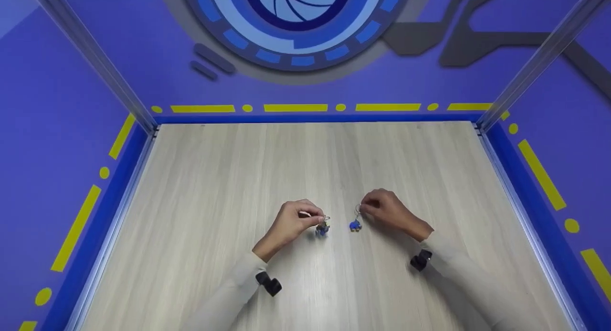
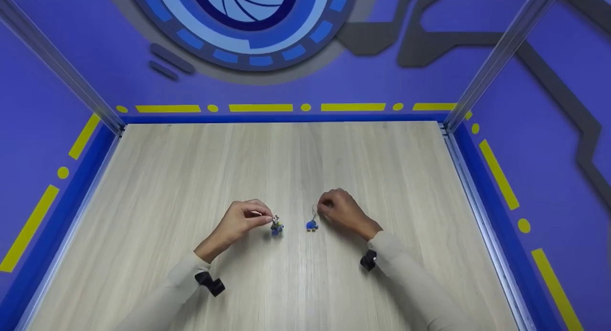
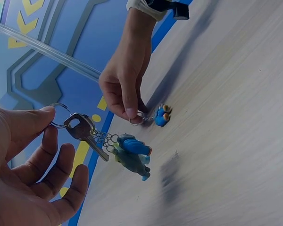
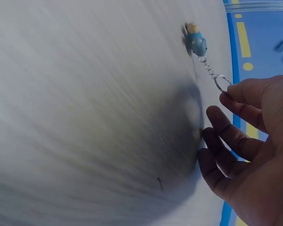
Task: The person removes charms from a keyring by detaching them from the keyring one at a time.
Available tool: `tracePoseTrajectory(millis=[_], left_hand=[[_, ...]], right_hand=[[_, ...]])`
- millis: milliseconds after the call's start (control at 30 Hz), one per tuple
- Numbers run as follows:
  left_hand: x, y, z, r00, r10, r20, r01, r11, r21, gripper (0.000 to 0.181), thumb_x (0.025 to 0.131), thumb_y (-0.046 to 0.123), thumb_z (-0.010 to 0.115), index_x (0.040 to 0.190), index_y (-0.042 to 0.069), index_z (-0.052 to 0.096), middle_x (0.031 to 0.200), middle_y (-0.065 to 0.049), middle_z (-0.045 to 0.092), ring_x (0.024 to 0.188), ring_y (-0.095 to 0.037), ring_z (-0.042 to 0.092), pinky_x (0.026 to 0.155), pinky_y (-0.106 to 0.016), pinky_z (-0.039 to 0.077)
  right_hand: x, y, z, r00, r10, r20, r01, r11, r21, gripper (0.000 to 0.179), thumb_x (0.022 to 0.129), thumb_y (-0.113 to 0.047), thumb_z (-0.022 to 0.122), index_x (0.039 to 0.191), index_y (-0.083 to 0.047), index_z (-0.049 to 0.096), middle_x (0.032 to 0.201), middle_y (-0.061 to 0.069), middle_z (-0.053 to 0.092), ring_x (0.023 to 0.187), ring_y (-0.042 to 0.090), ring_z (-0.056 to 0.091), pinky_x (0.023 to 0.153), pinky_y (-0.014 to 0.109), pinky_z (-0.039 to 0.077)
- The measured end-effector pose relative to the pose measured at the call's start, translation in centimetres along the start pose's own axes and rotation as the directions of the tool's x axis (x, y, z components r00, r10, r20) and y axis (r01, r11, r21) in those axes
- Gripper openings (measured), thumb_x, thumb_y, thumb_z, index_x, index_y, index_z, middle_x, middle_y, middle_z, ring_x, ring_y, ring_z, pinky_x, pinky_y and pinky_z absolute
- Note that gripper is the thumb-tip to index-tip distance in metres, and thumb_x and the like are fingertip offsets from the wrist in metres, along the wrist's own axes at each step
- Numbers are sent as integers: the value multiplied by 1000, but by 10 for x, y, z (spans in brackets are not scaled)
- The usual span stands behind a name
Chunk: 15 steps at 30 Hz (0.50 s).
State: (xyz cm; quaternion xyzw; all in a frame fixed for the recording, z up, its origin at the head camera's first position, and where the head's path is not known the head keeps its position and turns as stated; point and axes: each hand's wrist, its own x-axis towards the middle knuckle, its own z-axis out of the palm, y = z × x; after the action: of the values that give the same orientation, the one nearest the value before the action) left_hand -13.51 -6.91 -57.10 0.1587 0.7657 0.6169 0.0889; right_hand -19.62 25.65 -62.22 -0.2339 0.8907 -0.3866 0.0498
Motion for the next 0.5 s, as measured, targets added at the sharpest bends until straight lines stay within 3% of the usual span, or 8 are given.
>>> tracePoseTrajectory(millis=[233,500], left_hand=[[-1,-2,0,1000,-1,4,1,1000,3,4,97,9,85,100,9,88,100,-4,80,96,-16,72,90,-36,61],[0,-5,1,1000,-2,-3,2,1000,-15,5,96,6,84,100,6,87,102,-10,79,95,-14,71,88,-28,60]], right_hand=[[13,6,4,999,-15,-34,15,1000,-4,6,96,-4,83,95,-10,85,90,0,75,86,19,63,81,34,49],[19,14,6,997,-54,-57,53,998,-23,6,94,-5,85,93,-11,87,87,-3,73,83,17,62,77,31,45]])
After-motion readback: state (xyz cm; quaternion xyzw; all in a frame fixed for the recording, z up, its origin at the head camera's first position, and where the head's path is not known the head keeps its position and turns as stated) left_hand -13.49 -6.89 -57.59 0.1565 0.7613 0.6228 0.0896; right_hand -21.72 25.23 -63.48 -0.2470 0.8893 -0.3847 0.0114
